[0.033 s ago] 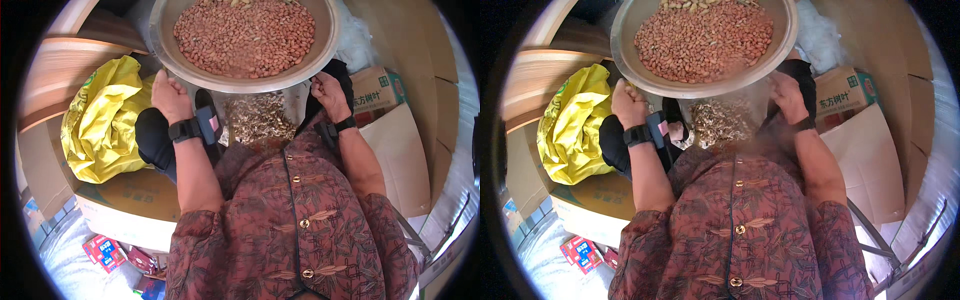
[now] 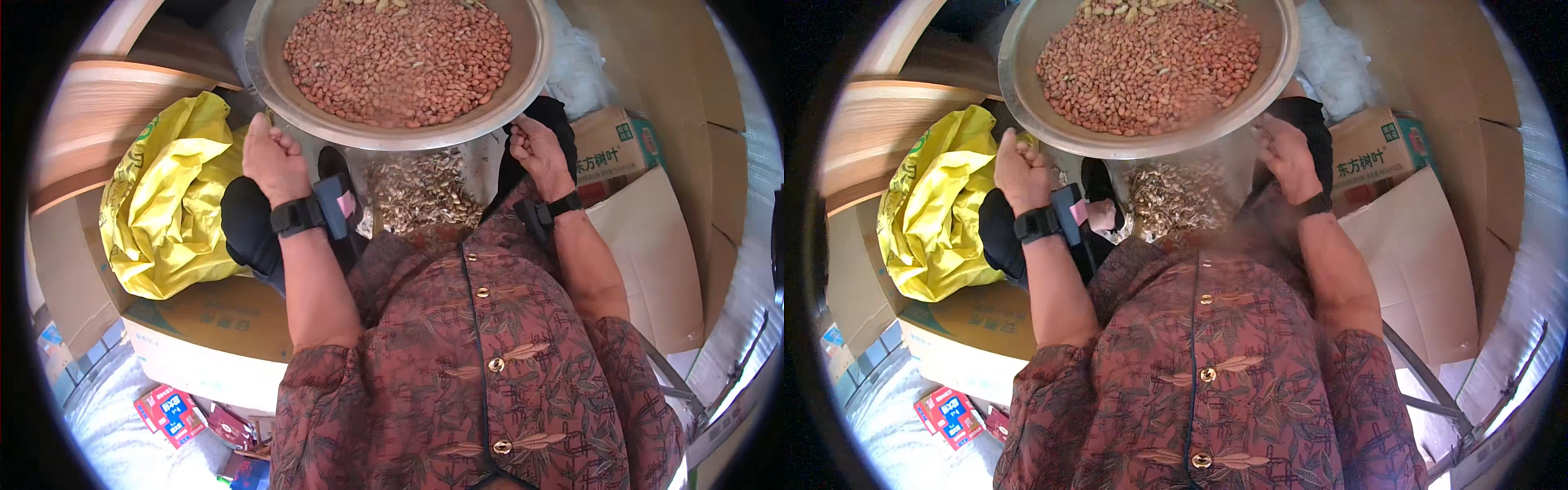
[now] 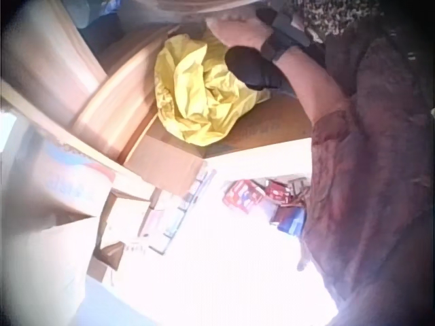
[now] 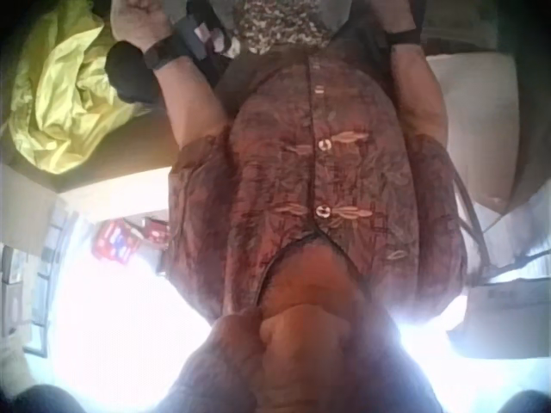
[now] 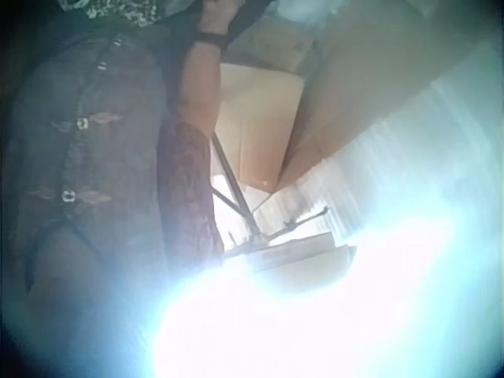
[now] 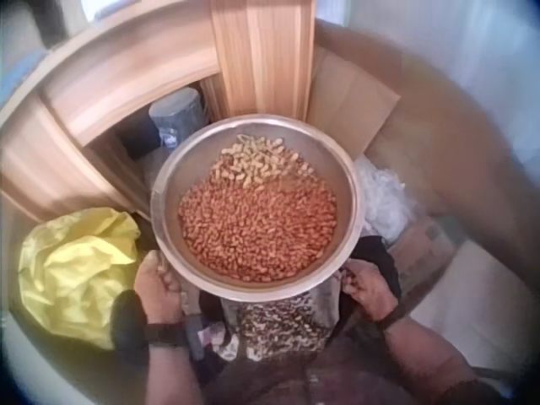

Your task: The recorder is sorting through a large bowl of peanuts, picking out shells or debris.

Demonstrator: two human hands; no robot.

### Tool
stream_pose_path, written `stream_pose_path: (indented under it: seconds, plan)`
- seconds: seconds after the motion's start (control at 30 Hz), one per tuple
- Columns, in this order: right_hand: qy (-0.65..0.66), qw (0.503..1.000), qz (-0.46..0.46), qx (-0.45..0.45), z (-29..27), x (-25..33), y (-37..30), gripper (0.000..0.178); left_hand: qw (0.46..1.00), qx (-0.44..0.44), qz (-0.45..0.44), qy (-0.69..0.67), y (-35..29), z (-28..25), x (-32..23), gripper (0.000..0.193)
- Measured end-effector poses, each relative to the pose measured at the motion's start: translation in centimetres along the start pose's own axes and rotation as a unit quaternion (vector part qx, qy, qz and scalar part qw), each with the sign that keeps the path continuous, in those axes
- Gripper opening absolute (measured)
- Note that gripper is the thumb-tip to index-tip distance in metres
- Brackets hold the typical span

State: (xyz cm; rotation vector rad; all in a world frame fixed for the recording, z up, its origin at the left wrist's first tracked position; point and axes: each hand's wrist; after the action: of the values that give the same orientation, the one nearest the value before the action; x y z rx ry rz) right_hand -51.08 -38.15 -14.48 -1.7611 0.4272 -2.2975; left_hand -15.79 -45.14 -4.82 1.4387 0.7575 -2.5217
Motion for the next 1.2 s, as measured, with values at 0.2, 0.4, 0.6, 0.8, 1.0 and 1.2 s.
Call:
stream_pose_path:
  seconds: [0.2, 0.4, 0.6, 0.8, 1.0, 1.2]
  plan:
    - [0.236, 0.968, 0.050, -0.069, 1.4, 4.8, -3.3, 0.017, 0.994, 0.045, 0.077, 0.066, -2.0, 1.1, -4.0, 0.020]
    - [0.252, 0.966, -0.016, -0.051, 0.0, 8.0, -4.4, 0.017, 0.978, 0.115, 0.098, 0.144, -1.0, -0.5, -4.8, 0.021]
    - [0.281, 0.957, -0.056, -0.044, -0.5, 9.3, -5.8, 0.016, 0.979, 0.140, 0.087, 0.124, -0.2, 0.0, -4.2, 0.021]
    - [0.254, 0.962, -0.090, -0.043, -0.1, 9.7, -7.3, 0.016, 0.970, 0.229, 0.027, 0.082, 0.6, -0.7, -4.2, 0.026]
    - [0.259, 0.961, -0.088, -0.047, 1.7, 10.4, -8.2, 0.016, 0.967, 0.239, 0.010, 0.084, 0.4, -1.1, -4.1, 0.028]
    - [0.171, 0.978, -0.118, -0.004, 5.5, 12.5, -9.2, 0.018, 0.969, 0.234, 0.006, 0.077, -0.4, -1.7, -4.5, 0.028]
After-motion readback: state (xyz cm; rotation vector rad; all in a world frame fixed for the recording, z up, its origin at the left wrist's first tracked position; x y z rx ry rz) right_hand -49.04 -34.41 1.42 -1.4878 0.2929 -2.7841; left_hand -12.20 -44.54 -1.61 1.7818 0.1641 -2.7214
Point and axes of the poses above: each hand's wrist, its own y-axis towards the middle knuckle, its own z-axis out of the palm, x = y × z, and after that the axes turned 10 degrees about x, right-handed
